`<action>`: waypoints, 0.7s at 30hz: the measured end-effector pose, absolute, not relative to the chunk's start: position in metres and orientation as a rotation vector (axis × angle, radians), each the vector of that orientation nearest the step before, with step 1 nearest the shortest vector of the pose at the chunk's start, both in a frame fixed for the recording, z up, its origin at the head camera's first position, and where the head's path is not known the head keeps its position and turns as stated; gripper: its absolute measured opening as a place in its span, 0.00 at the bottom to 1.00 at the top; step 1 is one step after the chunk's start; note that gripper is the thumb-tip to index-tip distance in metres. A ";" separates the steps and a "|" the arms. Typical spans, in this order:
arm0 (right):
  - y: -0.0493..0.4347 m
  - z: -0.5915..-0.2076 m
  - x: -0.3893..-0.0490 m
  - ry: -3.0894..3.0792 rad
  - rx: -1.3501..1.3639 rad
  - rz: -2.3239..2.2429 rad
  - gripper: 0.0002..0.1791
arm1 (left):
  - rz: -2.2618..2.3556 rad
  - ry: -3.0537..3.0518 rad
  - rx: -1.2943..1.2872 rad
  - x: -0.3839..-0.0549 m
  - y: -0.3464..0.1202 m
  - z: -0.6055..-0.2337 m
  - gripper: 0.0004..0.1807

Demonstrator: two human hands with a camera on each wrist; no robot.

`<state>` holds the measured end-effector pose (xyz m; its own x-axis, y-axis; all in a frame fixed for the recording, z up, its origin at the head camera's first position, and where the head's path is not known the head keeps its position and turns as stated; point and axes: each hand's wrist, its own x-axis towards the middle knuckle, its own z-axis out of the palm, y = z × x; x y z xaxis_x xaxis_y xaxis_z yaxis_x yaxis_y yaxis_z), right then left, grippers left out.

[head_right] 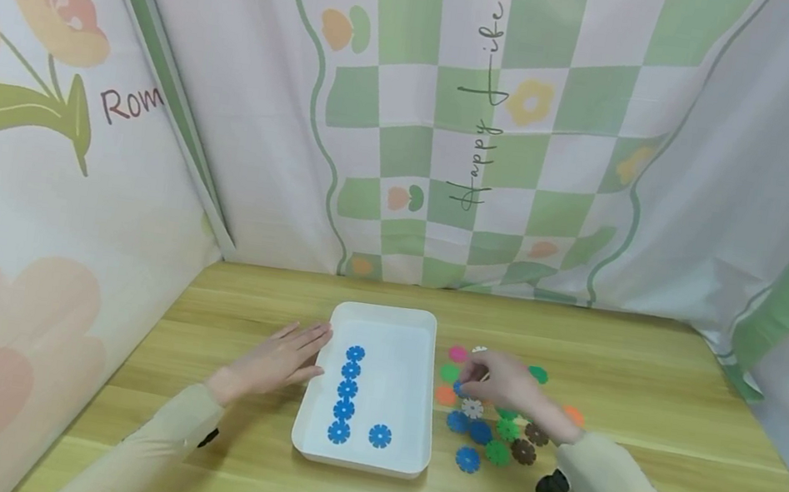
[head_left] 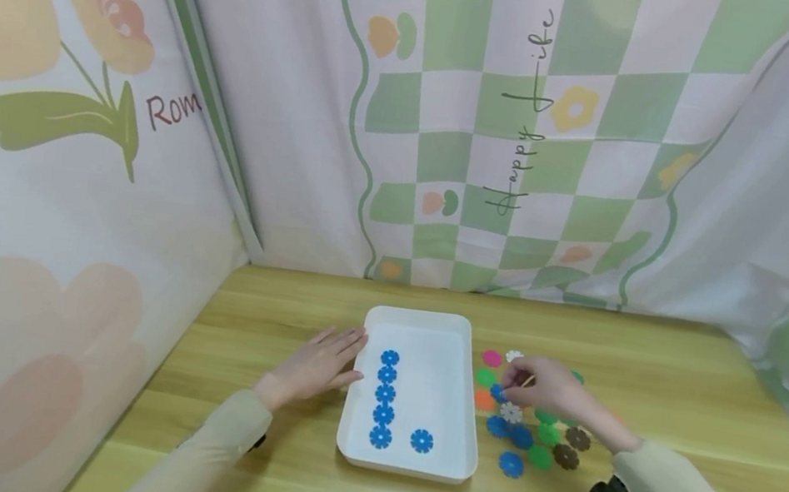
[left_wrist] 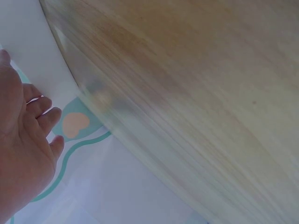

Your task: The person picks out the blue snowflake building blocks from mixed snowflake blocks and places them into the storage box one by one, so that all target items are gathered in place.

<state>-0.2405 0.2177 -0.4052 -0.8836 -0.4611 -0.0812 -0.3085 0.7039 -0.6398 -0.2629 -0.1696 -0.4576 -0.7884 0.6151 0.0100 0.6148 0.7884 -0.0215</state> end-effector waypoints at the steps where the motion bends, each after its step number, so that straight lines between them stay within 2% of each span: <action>1: 0.221 -0.406 -0.243 2.692 -0.602 -0.932 0.04 | 0.028 -2.952 -1.016 -0.263 -0.170 -0.458 0.38; 7: 0.230 -0.415 -0.257 2.760 -0.553 -0.856 0.05 | 0.030 -2.952 -1.012 -0.263 -0.170 -0.459 0.38; 16: 0.224 -0.429 -0.273 2.794 -0.590 -0.779 0.03 | 0.060 -2.962 -1.006 -0.264 -0.171 -0.460 0.38; 21: 0.220 -0.433 -0.276 2.759 -0.592 -0.760 0.05 | 0.053 -2.964 -1.007 -0.264 -0.171 -0.459 0.38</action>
